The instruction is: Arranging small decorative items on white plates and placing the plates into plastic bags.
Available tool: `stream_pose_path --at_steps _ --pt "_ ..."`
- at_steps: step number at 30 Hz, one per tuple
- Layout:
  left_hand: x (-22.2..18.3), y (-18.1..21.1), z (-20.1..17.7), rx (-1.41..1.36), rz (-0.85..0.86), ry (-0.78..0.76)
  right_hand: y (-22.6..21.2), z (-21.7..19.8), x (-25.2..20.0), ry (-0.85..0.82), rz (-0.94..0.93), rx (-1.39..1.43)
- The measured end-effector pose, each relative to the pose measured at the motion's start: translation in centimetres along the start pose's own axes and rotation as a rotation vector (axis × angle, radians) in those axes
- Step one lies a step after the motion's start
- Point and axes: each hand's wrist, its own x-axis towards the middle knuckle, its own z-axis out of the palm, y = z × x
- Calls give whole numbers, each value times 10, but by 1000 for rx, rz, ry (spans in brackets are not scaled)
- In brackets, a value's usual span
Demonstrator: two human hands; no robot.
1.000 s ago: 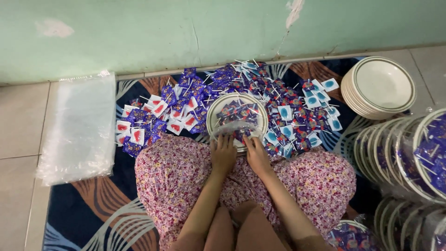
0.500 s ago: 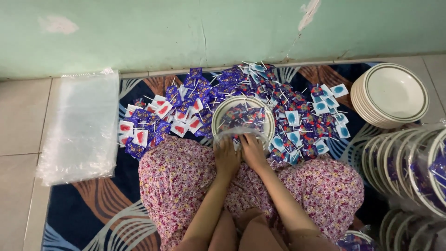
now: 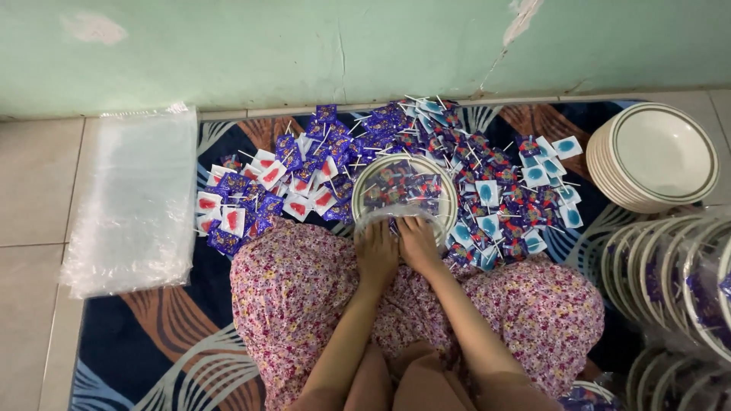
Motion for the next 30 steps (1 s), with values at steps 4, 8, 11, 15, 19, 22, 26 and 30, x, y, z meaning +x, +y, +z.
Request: stream_pose_path --at_steps 4,8,11,15,19,22,26,30 --pt "3 -3 -9 -31 20 -55 -17 -81 2 -28 33 327" --pt "4 -1 -10 -66 16 -70 55 -87 -30 120 231 437" --pt "1 2 -12 -105 45 -26 133 -108 -49 191 324 192" --pt "0 2 -20 -226 62 4 227 -130 -78 85 529 25" --pt "-3 -2 -22 -334 42 3 314 -82 -122 -89 883 -45" --pt "-1 -2 -25 -325 45 7 238 -113 -85 -98 815 63" --pt "-2 -2 -27 -329 51 -22 175 -132 -46 -113 855 149" --pt "0 0 -35 -347 46 -62 183 -103 -50 -139 744 -163"
